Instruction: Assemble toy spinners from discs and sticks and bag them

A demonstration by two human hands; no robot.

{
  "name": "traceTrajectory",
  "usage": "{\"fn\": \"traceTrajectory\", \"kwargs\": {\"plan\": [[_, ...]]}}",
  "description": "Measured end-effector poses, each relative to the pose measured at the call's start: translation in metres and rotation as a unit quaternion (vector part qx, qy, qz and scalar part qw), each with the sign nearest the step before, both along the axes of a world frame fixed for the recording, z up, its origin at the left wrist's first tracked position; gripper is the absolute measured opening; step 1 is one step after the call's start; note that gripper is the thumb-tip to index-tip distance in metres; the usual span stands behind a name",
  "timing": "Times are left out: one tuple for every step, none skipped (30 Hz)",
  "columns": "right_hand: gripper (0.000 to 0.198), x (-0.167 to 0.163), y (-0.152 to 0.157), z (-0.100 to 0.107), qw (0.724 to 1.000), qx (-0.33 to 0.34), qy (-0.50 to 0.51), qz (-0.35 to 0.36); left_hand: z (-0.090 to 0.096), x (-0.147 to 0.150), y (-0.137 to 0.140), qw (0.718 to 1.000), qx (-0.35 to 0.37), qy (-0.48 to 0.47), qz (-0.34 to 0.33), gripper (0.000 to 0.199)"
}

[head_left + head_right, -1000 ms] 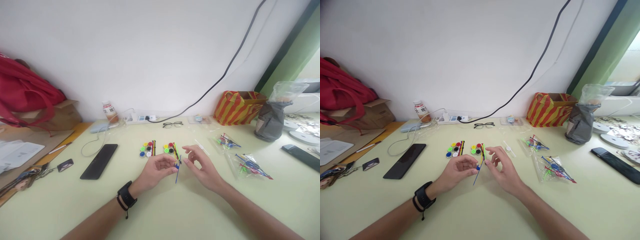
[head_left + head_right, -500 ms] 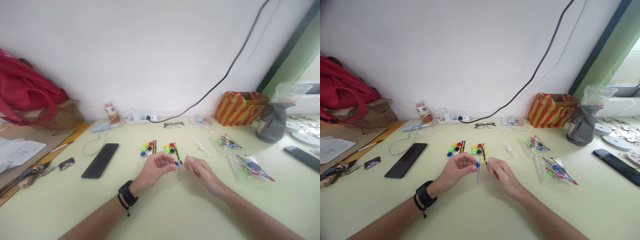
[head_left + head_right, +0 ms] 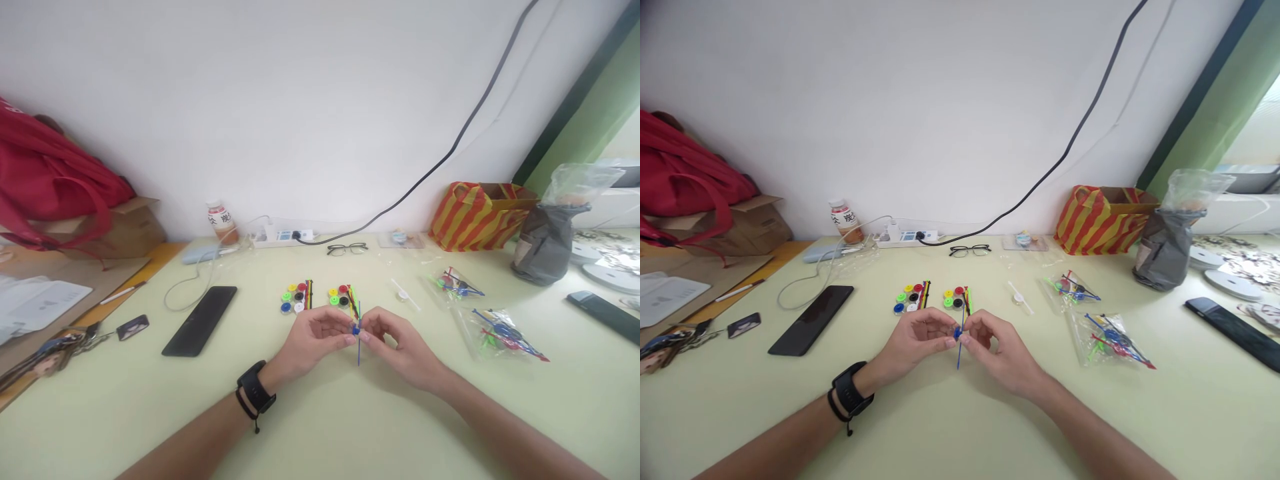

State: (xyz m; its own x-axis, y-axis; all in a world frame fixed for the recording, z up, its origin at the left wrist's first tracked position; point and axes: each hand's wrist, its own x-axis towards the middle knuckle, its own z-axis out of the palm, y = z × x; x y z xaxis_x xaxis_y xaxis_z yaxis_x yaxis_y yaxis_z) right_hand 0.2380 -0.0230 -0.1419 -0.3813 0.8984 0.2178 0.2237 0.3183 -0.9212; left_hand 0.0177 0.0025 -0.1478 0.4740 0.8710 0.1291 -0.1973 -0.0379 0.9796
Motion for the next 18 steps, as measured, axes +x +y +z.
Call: {"fn": "traceTrajectory", "kwargs": {"plan": [[0.022,0.000,0.000,0.000,1.000,0.001,-0.003,0.001,0.000,0.000,0.000,1.000,0.001,0.002,-0.003,0.026],[0.023,0.000,0.000,0.000,1.000,0.001,-0.006,0.004,-0.001,-0.001,0.000,1.000,0.004,0.006,-0.005,0.027],[0.024,0.000,0.000,0.000,1.000,0.002,-0.010,0.007,-0.001,-0.001,0.000,1.000,0.008,0.011,-0.007,0.027],[0.025,0.000,0.000,0.000,1.000,0.003,-0.016,0.011,-0.001,-0.001,0.000,1.000,0.013,0.017,-0.008,0.028],[0.027,0.001,-0.001,0.000,1.000,0.003,-0.027,0.016,-0.001,0.000,-0.001,1.000,0.019,0.023,-0.008,0.028],[0.028,0.002,-0.001,0.000,0.999,0.005,-0.044,0.022,-0.001,0.001,-0.001,0.999,0.024,0.030,-0.006,0.028],[0.028,0.002,-0.002,0.001,0.997,0.008,-0.066,0.029,-0.001,0.001,-0.002,0.999,0.029,0.039,-0.002,0.028],[0.028,0.003,-0.003,0.001,0.995,0.016,-0.091,0.035,-0.001,0.002,-0.003,0.998,0.036,0.048,0.004,0.028],[0.027,0.004,-0.003,0.002,0.992,0.025,-0.115,0.041,0.000,0.003,-0.004,0.997,0.044,0.060,0.009,0.027],[0.025,0.005,-0.004,0.003,0.989,0.035,-0.136,0.046,0.000,0.003,-0.006,0.995,0.056,0.077,0.012,0.026],[0.024,0.007,-0.004,0.005,0.986,0.046,-0.152,0.051,0.000,0.004,-0.007,0.992,0.072,0.099,0.014,0.026],[0.024,0.008,-0.004,0.006,0.983,0.055,-0.164,0.056,0.001,0.003,-0.008,0.987,0.094,0.127,0.016,0.026],[0.026,0.010,-0.003,0.008,0.981,0.062,-0.175,0.057,0.001,0.003,-0.008,0.978,0.126,0.163,0.022,0.027],[0.027,0.013,-0.002,0.009,0.978,0.068,-0.190,0.054,0.000,0.001,-0.008,0.964,0.167,0.203,0.033,0.029],[0.028,0.015,0.000,0.011,0.974,0.076,-0.211,0.040,0.000,0.000,-0.008,0.945,0.214,0.242,0.053,0.030],[0.029,0.018,0.003,0.011,0.967,0.087,-0.239,0.014,-0.001,-0.001,-0.006,0.921,0.262,0.277,0.078,0.030],[0.029,0.022,0.006,0.011,0.956,0.101,-0.275,-0.018,-0.003,-0.003,-0.005,0.896,0.305,0.304,0.104,0.027],[0.029,0.025,0.009,0.011,0.940,0.113,-0.316,-0.052,-0.004,-0.004,-0.003,0.874,0.340,0.324,0.127,0.024]]}}
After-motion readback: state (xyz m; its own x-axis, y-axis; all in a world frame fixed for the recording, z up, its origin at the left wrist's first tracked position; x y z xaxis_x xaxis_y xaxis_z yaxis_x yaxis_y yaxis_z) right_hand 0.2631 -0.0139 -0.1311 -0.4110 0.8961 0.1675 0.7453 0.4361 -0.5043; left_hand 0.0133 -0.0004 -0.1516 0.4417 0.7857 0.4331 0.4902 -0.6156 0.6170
